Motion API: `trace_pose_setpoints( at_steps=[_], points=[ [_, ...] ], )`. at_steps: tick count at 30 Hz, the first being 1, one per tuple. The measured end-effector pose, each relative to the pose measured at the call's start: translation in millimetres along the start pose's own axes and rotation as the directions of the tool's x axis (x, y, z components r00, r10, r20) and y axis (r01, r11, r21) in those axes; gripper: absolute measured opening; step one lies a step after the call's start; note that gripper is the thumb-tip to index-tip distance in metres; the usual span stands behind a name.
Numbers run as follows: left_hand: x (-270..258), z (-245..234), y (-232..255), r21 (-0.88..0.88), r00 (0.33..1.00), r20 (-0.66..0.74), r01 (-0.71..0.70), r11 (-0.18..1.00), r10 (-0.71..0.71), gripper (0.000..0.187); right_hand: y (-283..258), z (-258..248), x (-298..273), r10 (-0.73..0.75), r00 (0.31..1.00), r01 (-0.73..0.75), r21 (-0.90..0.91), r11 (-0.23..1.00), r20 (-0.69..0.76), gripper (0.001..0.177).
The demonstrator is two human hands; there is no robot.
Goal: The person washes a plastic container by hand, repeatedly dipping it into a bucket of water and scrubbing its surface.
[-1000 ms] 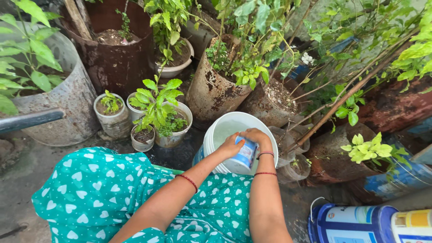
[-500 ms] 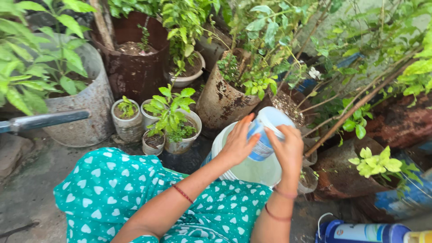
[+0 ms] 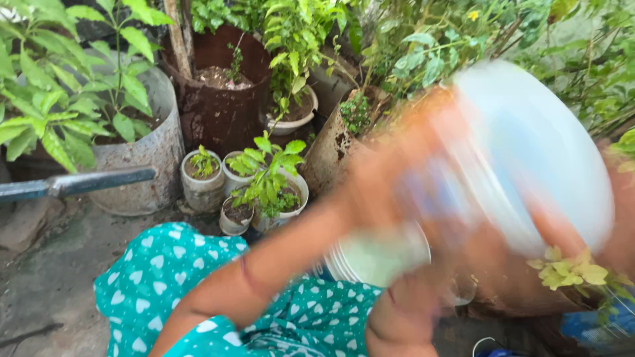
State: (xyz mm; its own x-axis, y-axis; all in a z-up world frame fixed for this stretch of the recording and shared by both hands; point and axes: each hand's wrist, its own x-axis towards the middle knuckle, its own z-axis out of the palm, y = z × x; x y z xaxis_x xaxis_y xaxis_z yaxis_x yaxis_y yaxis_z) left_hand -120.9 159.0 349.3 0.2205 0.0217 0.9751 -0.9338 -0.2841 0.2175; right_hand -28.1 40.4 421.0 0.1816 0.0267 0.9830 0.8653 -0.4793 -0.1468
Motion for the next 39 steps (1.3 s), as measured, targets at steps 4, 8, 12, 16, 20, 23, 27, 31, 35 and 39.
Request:
trace_pose_setpoints(
  at_steps=[4, 8, 12, 16, 20, 23, 27, 31, 35, 39],
  points=[
    [-37.3, -47.5, -230.2, -0.060, 0.725, -0.122, 0.676, 0.734, -0.678, 0.060, 90.4, 150.4, -49.0, 0.113, 0.862, -0.121, -0.016, 0.992, 0.494, 0.039],
    [-179.2, -17.5, -266.7, 0.055, 0.441, -0.175, 0.897, 0.438, -0.880, 0.067, 94.5, 140.2, -144.5, 0.252, 0.669, -0.238, -0.119, 0.964, 0.700, 0.036],
    [-236.4, 40.3, -238.0, 0.024, 0.492, -0.078, 0.870, 0.492, -0.867, 0.067, 84.7, 54.4, -163.3, 0.421, 0.533, -0.349, -0.263, 0.899, 0.734, 0.041],
    [-259.4, 103.7, -203.4, 0.061, 0.470, 0.169, 0.872, 0.486, -0.866, 0.070, 91.7, -33.3, -177.2, 0.710, 0.340, -0.196, -0.692, 0.695, 0.617, 0.045],
    [-288.5, 157.9, -178.3, 0.117, 0.442, 0.355, 0.853, 0.509, -0.823, 0.074, 129.2, -66.1, -229.2, 0.863, 0.055, 0.174, -0.856, 0.487, 0.503, 0.043],
    [-297.7, 163.1, -152.2, 0.194, 0.290, 0.462, 0.889, 0.415, -0.838, 0.075, 161.1, -53.9, -272.6, 0.857, -0.311, 0.329, -0.800, 0.502, 0.411, 0.050],
    [-282.1, 149.9, -134.2, 0.203, 0.223, 0.468, 0.915, 0.350, -0.855, 0.078, 189.6, -32.5, -315.0, 0.839, -0.407, 0.389, -0.763, 0.517, 0.361, 0.054],
    [-270.7, 131.7, -129.0, 0.238, 0.236, 0.434, 0.901, 0.364, -0.869, 0.077, 179.1, -35.1, -310.6, 0.804, -0.229, 0.247, -0.766, 0.593, 0.549, 0.047],
    [-255.6, 121.1, -125.6, 0.218, 0.337, 0.372, 0.874, 0.434, -0.865, 0.074, 134.7, -52.9, -254.9, 0.704, 0.191, 0.087, -0.726, 0.682, 0.684, 0.037],
    [-205.4, 96.9, -103.1, 0.116, 0.488, 0.226, 0.846, 0.521, -0.843, 0.070, 75.7, -61.3, -197.4, 0.444, 0.558, -0.050, -0.505, 0.862, 0.701, 0.028]
  ],
)
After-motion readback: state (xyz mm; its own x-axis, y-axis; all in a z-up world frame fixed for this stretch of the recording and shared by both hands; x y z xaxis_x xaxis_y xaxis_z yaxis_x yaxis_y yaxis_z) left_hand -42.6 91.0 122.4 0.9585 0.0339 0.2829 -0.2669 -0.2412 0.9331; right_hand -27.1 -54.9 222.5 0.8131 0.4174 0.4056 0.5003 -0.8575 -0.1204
